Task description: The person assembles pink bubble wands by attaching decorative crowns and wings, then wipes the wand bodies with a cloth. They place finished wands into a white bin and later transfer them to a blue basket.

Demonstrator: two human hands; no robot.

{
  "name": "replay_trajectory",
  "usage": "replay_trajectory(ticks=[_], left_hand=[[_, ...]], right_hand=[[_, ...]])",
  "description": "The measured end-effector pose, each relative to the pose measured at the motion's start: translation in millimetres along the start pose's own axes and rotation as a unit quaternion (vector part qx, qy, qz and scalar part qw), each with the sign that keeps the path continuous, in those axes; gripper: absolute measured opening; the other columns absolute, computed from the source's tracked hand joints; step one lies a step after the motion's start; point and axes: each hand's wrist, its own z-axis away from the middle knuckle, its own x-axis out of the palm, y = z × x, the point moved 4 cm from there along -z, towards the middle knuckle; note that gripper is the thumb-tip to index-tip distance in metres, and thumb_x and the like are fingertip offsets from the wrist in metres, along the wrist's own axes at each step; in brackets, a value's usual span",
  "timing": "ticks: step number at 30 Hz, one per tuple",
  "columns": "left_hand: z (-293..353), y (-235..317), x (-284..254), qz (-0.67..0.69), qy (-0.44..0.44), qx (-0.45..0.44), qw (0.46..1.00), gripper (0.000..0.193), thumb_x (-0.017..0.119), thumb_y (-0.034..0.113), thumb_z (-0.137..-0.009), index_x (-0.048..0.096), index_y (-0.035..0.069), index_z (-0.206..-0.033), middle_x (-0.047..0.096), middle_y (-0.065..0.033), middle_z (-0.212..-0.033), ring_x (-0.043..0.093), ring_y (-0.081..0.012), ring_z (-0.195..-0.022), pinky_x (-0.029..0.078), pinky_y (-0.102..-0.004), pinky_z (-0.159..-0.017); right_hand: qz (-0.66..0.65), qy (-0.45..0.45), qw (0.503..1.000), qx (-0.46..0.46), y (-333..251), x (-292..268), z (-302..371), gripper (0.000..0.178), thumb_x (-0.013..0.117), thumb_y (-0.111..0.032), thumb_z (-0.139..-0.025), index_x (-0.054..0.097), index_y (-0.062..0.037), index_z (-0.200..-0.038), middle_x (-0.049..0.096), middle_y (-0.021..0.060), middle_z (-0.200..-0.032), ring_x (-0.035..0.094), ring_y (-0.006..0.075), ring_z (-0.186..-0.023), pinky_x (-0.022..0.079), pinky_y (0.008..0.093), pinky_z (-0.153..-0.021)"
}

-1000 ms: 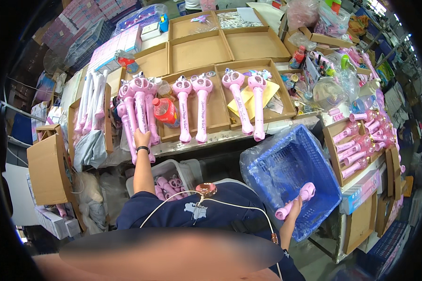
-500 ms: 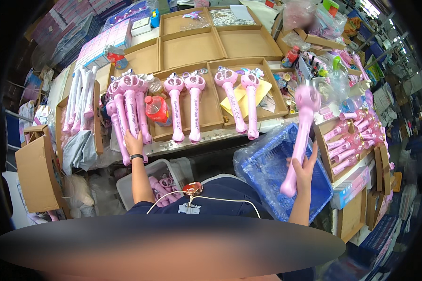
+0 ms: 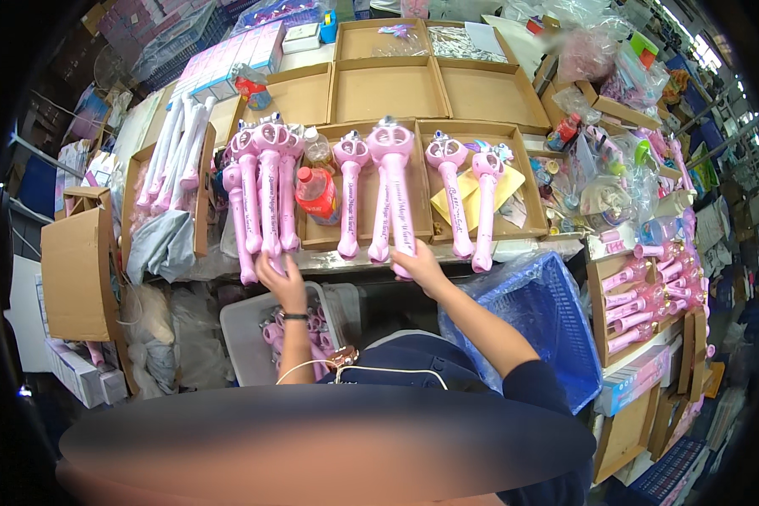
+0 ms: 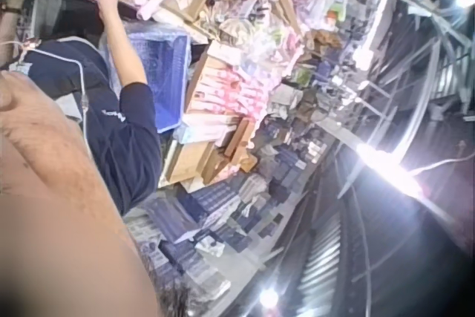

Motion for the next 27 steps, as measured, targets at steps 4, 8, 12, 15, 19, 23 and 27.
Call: replay_trajectory(ticks=[4, 8, 12, 15, 19, 23, 27], left_hand=[[60.4, 51.7, 10.3, 0.228, -0.2, -0.152, 0.941, 0.042, 0.063, 0.015, -0.081, 0.047, -0.001, -0.115, 0.048, -0.0151, -0.112, 0.044, -0.0265, -0.109, 0.033, -0.0383, -0.096], [103.1, 86.0, 40.3, 0.506, -0.368, -0.452, 0.636, 0.037, 0.048, 0.023, -0.094, 0.037, 0.007, -0.125, 0.052, -0.0098, -0.113, 0.053, -0.0213, -0.104, 0.042, -0.0345, -0.089], [106.1, 91.6, 58.0, 0.56, -0.39, -0.541, 0.492, 0.035, 0.047, 0.033, -0.093, 0.043, 0.009, -0.119, 0.055, -0.0107, -0.109, 0.056, -0.0246, -0.1, 0.043, -0.0396, -0.088], [108.5, 83.1, 63.6, 0.55, -0.368, -0.569, 0.489, 0.032, 0.052, 0.033, -0.091, 0.047, 0.01, -0.113, 0.058, -0.01, -0.104, 0.057, -0.0225, -0.096, 0.045, -0.0374, -0.085], [115.8, 65.6, 66.1, 0.529, -0.335, -0.613, 0.482, 0.029, 0.055, 0.029, -0.09, 0.049, 0.008, -0.109, 0.058, -0.0108, -0.1, 0.058, -0.0204, -0.09, 0.047, -0.0345, -0.081], [124.9, 50.6, 70.4, 0.535, -0.307, -0.642, 0.456, 0.025, 0.055, 0.024, -0.089, 0.051, 0.006, -0.106, 0.058, -0.0128, -0.099, 0.058, -0.0214, -0.091, 0.047, -0.035, -0.082], [136.6, 42.8, 79.0, 0.54, -0.299, -0.664, 0.423, 0.026, 0.053, 0.019, -0.09, 0.051, 0.001, -0.109, 0.057, -0.0142, -0.102, 0.057, -0.0236, -0.094, 0.046, -0.0361, -0.085]], right_hand=[[-0.021, -0.009, 1.0, -0.004, 23.1, 30.6, -41.4, 0.03, 0.064, -0.018, -0.081, 0.049, 0.0002, -0.1, 0.058, 0.0058, -0.079, 0.057, 0.0112, -0.063, 0.051, 0.0265, -0.049], [0.013, 0.006, 0.999, -0.035, 43.3, 37.3, -58.5, 0.035, 0.059, -0.025, -0.086, 0.047, 0.0033, -0.103, 0.058, 0.0101, -0.085, 0.057, 0.0155, -0.078, 0.046, 0.0279, -0.067], [0.21, -0.005, 0.977, -0.028, 41.8, 29.6, -57.8, 0.044, 0.049, -0.038, -0.09, 0.051, 0.0039, -0.103, 0.061, 0.0187, -0.088, 0.06, 0.0253, -0.08, 0.047, 0.0361, -0.072], [0.271, -0.053, 0.961, -0.03, 28.2, 24.7, -46.4, 0.039, 0.05, -0.035, -0.089, 0.057, 0.0026, -0.099, 0.062, 0.0207, -0.09, 0.061, 0.0313, -0.081, 0.046, 0.0386, -0.073], [0.418, 0.001, 0.895, -0.158, 5.3, 0.0, -18.8, 0.03, 0.055, -0.027, -0.085, 0.061, 0.001, -0.093, 0.059, 0.0179, -0.09, 0.058, 0.0322, -0.086, 0.046, 0.038, -0.075], [0.521, 0.227, 0.795, -0.213, -9.4, -76.0, -20.7, 0.023, 0.062, -0.019, -0.076, 0.061, -0.0006, -0.09, 0.057, 0.0168, -0.099, 0.054, 0.0336, -0.096, 0.043, 0.0416, -0.083], [0.557, 0.377, 0.723, -0.158, 2.2, -151.4, -20.4, 0.021, 0.061, -0.019, -0.078, 0.061, -0.0014, -0.089, 0.051, 0.0231, -0.113, 0.049, 0.0377, -0.106, 0.039, 0.044, -0.09]])
